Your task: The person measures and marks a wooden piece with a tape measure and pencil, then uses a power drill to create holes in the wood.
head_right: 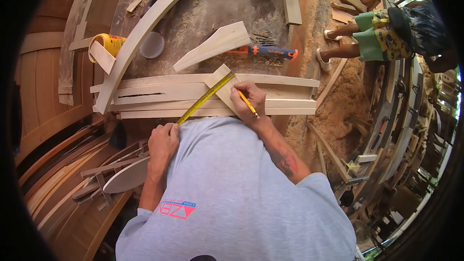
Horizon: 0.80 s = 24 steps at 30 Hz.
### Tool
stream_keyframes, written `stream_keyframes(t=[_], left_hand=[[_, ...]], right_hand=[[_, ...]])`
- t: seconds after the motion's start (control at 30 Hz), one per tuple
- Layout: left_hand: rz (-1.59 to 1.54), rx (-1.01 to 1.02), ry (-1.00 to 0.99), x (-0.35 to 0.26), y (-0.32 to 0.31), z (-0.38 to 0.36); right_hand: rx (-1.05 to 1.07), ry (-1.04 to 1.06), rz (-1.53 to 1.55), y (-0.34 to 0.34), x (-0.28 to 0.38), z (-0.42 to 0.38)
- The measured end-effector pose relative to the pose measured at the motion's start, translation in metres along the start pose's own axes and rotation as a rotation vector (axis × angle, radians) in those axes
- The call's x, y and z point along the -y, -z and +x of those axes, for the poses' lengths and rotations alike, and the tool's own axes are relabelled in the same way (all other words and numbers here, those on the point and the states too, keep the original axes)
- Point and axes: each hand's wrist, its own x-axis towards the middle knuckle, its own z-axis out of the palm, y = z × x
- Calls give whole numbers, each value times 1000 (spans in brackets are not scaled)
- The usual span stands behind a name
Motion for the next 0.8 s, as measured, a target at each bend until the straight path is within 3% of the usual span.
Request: stream_keyframes(t=[0.13,0.8], left_hand=[[0,9,9,1,-2,-2],[-43,42,28,-1,7,0]], right_hand=[[9,171,-139,-1,4,5],[12,158,-182,0,14,7]])
